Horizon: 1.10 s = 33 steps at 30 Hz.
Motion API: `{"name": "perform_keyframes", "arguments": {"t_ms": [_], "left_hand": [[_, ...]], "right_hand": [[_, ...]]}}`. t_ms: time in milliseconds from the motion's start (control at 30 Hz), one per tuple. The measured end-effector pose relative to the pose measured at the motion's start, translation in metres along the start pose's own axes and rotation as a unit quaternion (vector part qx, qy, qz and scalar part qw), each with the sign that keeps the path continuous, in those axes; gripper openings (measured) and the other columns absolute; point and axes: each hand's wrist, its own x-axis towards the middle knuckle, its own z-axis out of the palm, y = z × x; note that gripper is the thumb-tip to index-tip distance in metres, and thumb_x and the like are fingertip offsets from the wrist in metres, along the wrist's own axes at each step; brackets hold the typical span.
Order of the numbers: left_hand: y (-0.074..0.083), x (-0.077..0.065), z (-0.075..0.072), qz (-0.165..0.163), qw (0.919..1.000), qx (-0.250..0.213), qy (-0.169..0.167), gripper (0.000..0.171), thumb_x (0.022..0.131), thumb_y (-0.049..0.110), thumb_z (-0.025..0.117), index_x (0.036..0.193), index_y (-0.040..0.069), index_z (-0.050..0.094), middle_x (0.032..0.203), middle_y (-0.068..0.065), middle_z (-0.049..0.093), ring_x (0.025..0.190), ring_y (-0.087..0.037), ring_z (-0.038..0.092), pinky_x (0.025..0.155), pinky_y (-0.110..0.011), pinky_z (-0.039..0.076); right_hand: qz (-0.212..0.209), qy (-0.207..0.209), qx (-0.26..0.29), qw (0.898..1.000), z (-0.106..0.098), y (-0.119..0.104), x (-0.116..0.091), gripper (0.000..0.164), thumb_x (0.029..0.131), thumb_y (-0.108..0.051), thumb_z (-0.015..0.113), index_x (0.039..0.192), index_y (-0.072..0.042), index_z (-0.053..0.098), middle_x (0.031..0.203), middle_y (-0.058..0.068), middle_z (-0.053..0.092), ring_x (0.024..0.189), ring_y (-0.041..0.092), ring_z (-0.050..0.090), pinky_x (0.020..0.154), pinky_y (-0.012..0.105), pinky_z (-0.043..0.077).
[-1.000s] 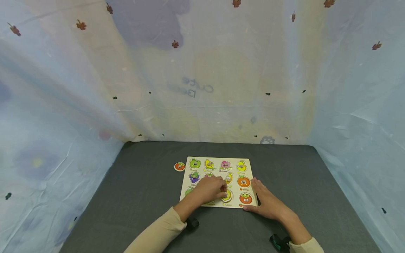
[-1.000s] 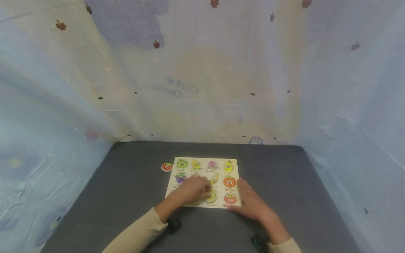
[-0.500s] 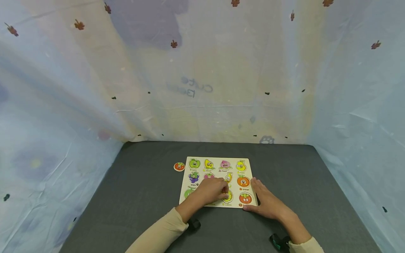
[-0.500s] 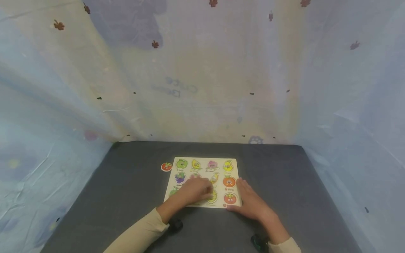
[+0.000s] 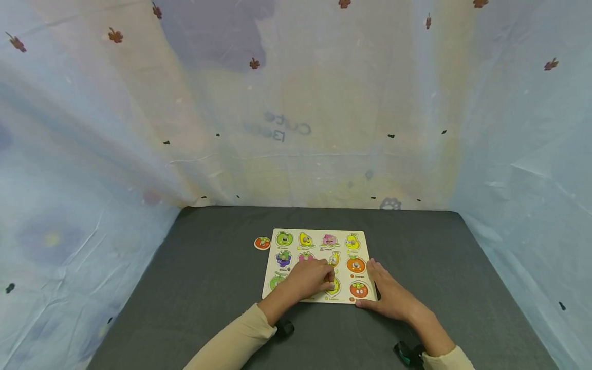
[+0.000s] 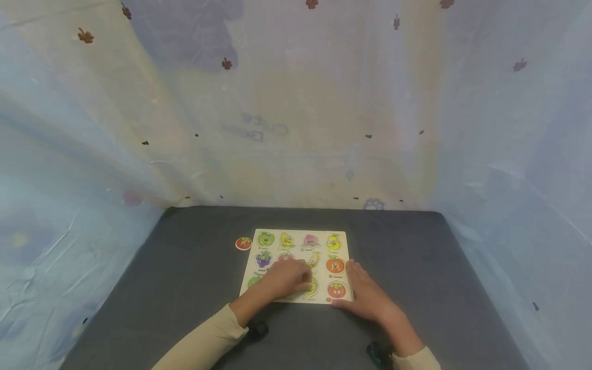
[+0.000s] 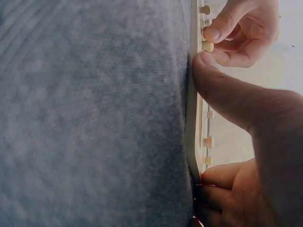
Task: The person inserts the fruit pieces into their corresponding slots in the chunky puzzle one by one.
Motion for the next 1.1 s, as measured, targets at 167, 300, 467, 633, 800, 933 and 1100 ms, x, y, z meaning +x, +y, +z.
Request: {"name": "perform_keyframes", "arguments": {"t_ms": [167, 300, 467, 633, 800, 933, 1100], "left_hand": [[0.0, 0.0, 0.001, -0.002, 1.0, 0.004, -0.001, 0.017, 0.096, 0.041, 0.083, 0.093, 0.029, 0.072, 0.084, 0.015, 0.056, 0.068, -0.001, 0.046, 0.059, -0.024, 0.039], [0.0, 0.001, 0.003, -0.002, 1.0, 0.007, 0.0, 0.018, 0.095, 0.042, 0.084, 0.096, 0.029, 0.071, 0.085, 0.015, 0.057, 0.069, -0.001, 0.047, 0.059, -0.024, 0.039], [-0.005, -0.001, 0.005, -0.012, 0.9999, 0.008, 0.0, 0.021, 0.094, 0.046, 0.084, 0.102, 0.031, 0.071, 0.091, 0.018, 0.061, 0.072, 0.002, 0.05, 0.06, -0.024, 0.042], [-0.015, -0.007, 0.0, -0.009, 0.9998, -0.015, 0.014, 0.017, 0.095, 0.04, 0.085, 0.103, 0.03, 0.073, 0.094, 0.017, 0.064, 0.077, 0.002, 0.055, 0.066, -0.024, 0.047], [-0.029, -0.016, -0.009, -0.002, 0.9991, -0.035, 0.022, 0.013, 0.099, 0.037, 0.081, 0.105, 0.029, 0.072, 0.097, 0.017, 0.064, 0.081, 0.001, 0.057, 0.073, -0.023, 0.05], [-0.041, -0.022, -0.015, -0.013, 0.9985, -0.047, 0.024, 0.013, 0.1, 0.037, 0.08, 0.103, 0.03, 0.071, 0.098, 0.017, 0.063, 0.084, 0.0, 0.058, 0.074, -0.025, 0.051], [-0.057, -0.028, -0.019, -0.029, 0.9979, -0.042, 0.04, 0.016, 0.099, 0.039, 0.081, 0.105, 0.03, 0.071, 0.099, 0.016, 0.066, 0.088, 0.0, 0.061, 0.075, -0.026, 0.052]], "right_hand": [[0.0, 0.0, -0.002, 1.0, 0.0, 0.001, 0.0, 0.123, 0.088, -0.056, 0.086, 0.166, 0.011, 0.019, 0.173, 0.032, 0.017, 0.16, 0.053, 0.018, 0.124, 0.068, 0.023], [-0.001, -0.001, -0.002, 1.0, 0.001, 0.001, 0.0, 0.123, 0.088, -0.057, 0.086, 0.166, 0.011, 0.019, 0.173, 0.032, 0.017, 0.16, 0.052, 0.017, 0.124, 0.067, 0.022], [0.004, -0.002, 0.0, 1.0, 0.0, 0.0, 0.0, 0.123, 0.087, -0.056, 0.086, 0.166, 0.01, 0.019, 0.173, 0.032, 0.017, 0.16, 0.052, 0.017, 0.124, 0.068, 0.023], [0.007, -0.005, 0.001, 1.0, 0.001, 0.0, 0.0, 0.124, 0.088, -0.057, 0.086, 0.167, 0.009, 0.018, 0.174, 0.031, 0.016, 0.16, 0.052, 0.016, 0.124, 0.068, 0.023], [0.006, -0.004, -0.001, 1.0, 0.002, 0.002, 0.001, 0.124, 0.087, -0.057, 0.086, 0.167, 0.009, 0.017, 0.174, 0.031, 0.016, 0.161, 0.052, 0.016, 0.125, 0.067, 0.022], [0.003, -0.003, -0.003, 1.0, 0.002, 0.003, 0.001, 0.125, 0.087, -0.057, 0.086, 0.167, 0.009, 0.017, 0.174, 0.031, 0.016, 0.161, 0.052, 0.016, 0.125, 0.067, 0.021], [0.004, -0.003, -0.004, 1.0, 0.002, 0.002, 0.0, 0.124, 0.087, -0.056, 0.087, 0.167, 0.009, 0.017, 0.174, 0.031, 0.016, 0.16, 0.052, 0.016, 0.125, 0.067, 0.022]]}}
